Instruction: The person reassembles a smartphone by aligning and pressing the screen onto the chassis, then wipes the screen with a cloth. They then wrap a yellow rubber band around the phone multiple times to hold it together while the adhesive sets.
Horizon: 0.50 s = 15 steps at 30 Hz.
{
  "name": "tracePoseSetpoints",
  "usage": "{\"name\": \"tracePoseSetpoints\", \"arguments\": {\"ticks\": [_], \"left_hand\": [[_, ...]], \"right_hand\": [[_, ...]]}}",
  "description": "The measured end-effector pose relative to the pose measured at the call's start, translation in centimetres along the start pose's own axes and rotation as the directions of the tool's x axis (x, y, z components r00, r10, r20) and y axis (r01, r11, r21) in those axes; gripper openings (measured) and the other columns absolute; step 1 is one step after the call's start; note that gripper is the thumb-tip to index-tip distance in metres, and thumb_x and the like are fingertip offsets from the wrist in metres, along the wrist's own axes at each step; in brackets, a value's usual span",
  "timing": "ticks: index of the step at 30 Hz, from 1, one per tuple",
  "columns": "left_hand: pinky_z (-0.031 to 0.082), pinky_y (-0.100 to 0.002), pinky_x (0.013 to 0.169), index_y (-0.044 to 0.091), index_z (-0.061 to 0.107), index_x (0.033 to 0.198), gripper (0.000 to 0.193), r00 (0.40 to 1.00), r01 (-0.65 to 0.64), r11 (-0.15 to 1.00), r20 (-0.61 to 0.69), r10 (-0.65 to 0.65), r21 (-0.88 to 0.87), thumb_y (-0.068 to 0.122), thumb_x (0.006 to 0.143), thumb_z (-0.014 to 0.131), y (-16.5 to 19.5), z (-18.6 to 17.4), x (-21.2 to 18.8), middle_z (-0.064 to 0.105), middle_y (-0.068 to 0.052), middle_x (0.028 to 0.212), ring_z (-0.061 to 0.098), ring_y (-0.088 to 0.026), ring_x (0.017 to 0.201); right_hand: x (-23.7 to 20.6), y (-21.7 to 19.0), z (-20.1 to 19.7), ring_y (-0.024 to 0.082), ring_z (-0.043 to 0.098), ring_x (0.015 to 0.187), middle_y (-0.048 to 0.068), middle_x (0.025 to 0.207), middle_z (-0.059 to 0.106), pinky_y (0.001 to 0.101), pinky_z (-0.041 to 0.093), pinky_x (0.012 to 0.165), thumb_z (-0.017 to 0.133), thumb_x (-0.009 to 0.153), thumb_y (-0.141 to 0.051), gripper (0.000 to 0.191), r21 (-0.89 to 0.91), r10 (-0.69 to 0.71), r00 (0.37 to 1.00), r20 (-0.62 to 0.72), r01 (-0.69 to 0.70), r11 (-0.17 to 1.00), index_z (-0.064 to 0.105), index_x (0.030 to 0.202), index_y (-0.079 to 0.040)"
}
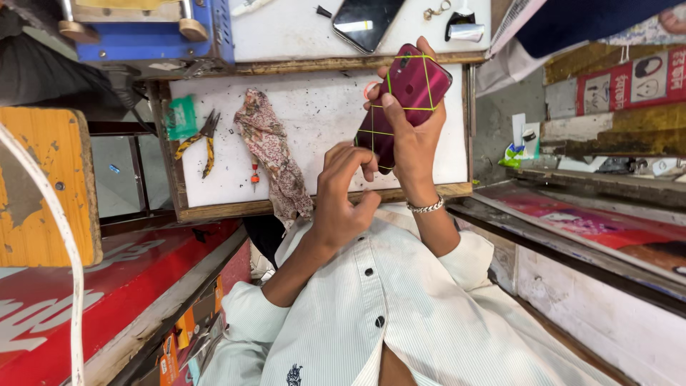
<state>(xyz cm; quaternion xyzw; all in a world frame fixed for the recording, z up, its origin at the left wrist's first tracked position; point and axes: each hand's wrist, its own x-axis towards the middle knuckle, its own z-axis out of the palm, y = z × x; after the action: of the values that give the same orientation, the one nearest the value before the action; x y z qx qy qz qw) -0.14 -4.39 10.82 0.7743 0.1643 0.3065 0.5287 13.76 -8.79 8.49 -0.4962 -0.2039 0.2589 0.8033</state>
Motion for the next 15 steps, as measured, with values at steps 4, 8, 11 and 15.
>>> {"name": "tracePoseSetpoints", "arguments": {"ticks": [4,8,11,15], "left_hand": [[0.048,-0.044,0.081,-0.002,0.060,0.100,0.031,0.988,0.106,0.976,0.088,-0.125,0.192,0.001,0.069,0.064,0.3,0.8,-0.4,0.058,-0.014,0.085,0.059,-0.032,0.085],[0.052,-0.044,0.078,-0.005,0.060,0.110,0.043,0.991,-0.016,0.941,0.132,-0.030,0.338,0.005,0.069,0.068,1.0,1.6,-1.1,0.061,-0.016,0.097,0.061,-0.034,0.093],[0.054,-0.043,0.083,-0.010,0.056,0.119,0.054,0.987,-0.098,0.912,0.158,0.037,0.397,0.007,0.069,0.069,1.2,2.1,-1.5,0.061,-0.022,0.105,0.062,-0.038,0.107],[0.054,-0.045,0.095,-0.013,0.053,0.130,0.062,0.976,-0.040,0.917,0.213,-0.050,0.397,0.008,0.074,0.069,1.2,2.5,-1.9,0.060,-0.029,0.121,0.059,-0.041,0.123]], "right_hand": [[0.0,0.4,0.1,0.021,0.066,0.099,0.018,0.128,0.062,0.0380,0.061,0.090,0.060,0.102,0.010,0.072,0.027,0.007,0.995,-0.095,-0.004,1.000,0.028,0.164,-0.007],[0.2,1.0,-0.2,0.022,0.066,0.098,0.018,0.126,0.062,0.0389,0.061,0.089,0.059,0.100,0.012,0.074,0.009,-0.052,0.982,-0.183,0.055,0.998,0.029,0.164,-0.011],[0.4,1.1,-0.9,0.023,0.065,0.097,0.018,0.126,0.061,0.0403,0.060,0.089,0.057,0.098,0.012,0.074,-0.001,-0.082,0.955,-0.285,0.085,0.996,0.029,0.162,-0.012],[0.9,1.3,-1.8,0.023,0.061,0.095,0.017,0.120,0.060,0.0421,0.058,0.085,0.052,0.089,0.006,0.075,0.214,-0.005,0.917,-0.398,0.098,0.972,0.030,0.158,-0.015]]}}
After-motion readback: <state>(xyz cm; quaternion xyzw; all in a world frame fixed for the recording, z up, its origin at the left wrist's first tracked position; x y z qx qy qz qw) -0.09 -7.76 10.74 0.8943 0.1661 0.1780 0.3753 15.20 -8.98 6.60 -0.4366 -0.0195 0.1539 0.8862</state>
